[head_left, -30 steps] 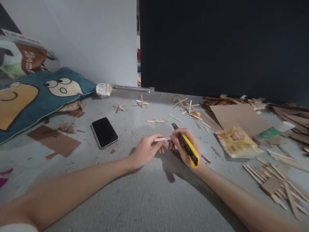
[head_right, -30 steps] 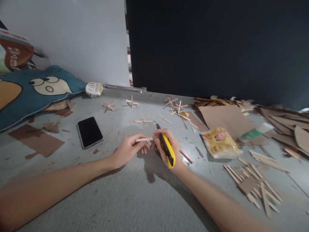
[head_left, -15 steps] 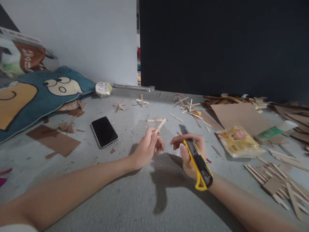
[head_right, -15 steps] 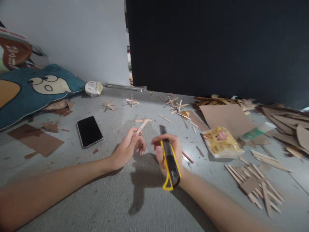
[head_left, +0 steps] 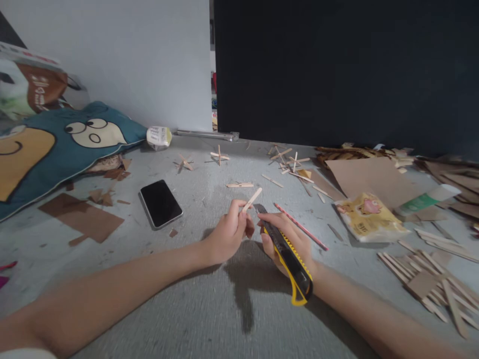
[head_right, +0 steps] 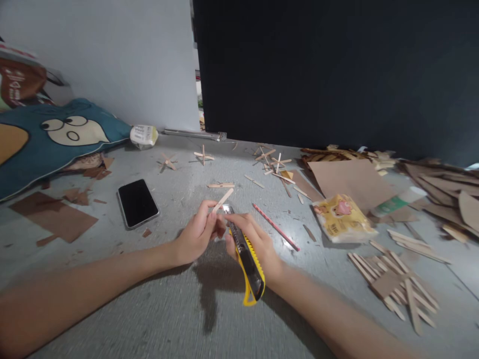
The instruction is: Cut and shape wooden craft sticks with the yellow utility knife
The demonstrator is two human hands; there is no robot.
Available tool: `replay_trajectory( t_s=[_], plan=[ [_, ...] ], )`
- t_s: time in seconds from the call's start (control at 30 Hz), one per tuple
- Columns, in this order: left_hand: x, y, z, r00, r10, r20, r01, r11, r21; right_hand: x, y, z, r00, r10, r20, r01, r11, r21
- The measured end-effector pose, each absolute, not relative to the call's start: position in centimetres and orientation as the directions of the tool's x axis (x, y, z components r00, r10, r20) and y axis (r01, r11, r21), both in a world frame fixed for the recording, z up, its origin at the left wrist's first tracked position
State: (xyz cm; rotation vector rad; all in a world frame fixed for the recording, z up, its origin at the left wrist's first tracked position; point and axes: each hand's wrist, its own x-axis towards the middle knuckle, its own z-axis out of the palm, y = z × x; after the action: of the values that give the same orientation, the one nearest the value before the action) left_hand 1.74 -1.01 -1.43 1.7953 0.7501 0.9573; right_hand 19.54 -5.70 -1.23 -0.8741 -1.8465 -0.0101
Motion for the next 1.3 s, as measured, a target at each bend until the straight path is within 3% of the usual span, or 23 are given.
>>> replay_trajectory(
  t_s=[0.7, 0.87, 0.97, 1.13, 1.3],
  plan=[
    [1.5, -1.1, -1.1, 0.522, 0.812, 0.262, 0.261, -0.444, 0.857, 19.6, -5.6, -1.8, -0.147, 0.641, 0.754, 0.529, 0.695, -0.488],
    [1.4, -1.3, -1.3, 0.496, 0.849, 0.181, 0.423, -0.419, 0.803, 19.3, -5.8, -1.2, -0.124, 0.673, 0.729, 0.579, 0.646, -0.498],
    [1.3, -1.5, -1.4, 0.480, 0.866, 0.144, 0.487, -0.399, 0.777, 19.1, -5.9, -0.8, -0.087, 0.716, 0.692, 0.595, 0.595, -0.540],
    [1.1, -1.6, -1.4, 0.498, 0.849, 0.174, 0.447, -0.424, 0.788, 19.1, -6.0, -0.4, -0.062, 0.779, 0.624, 0.559, 0.545, -0.625],
    [1.2, -1.3, -1.5, 0.509, 0.853, 0.116, 0.430, -0.369, 0.824, 18.9, -6.1, -0.4, -0.016, 0.848, 0.530, 0.493, 0.468, -0.734]
  ],
)
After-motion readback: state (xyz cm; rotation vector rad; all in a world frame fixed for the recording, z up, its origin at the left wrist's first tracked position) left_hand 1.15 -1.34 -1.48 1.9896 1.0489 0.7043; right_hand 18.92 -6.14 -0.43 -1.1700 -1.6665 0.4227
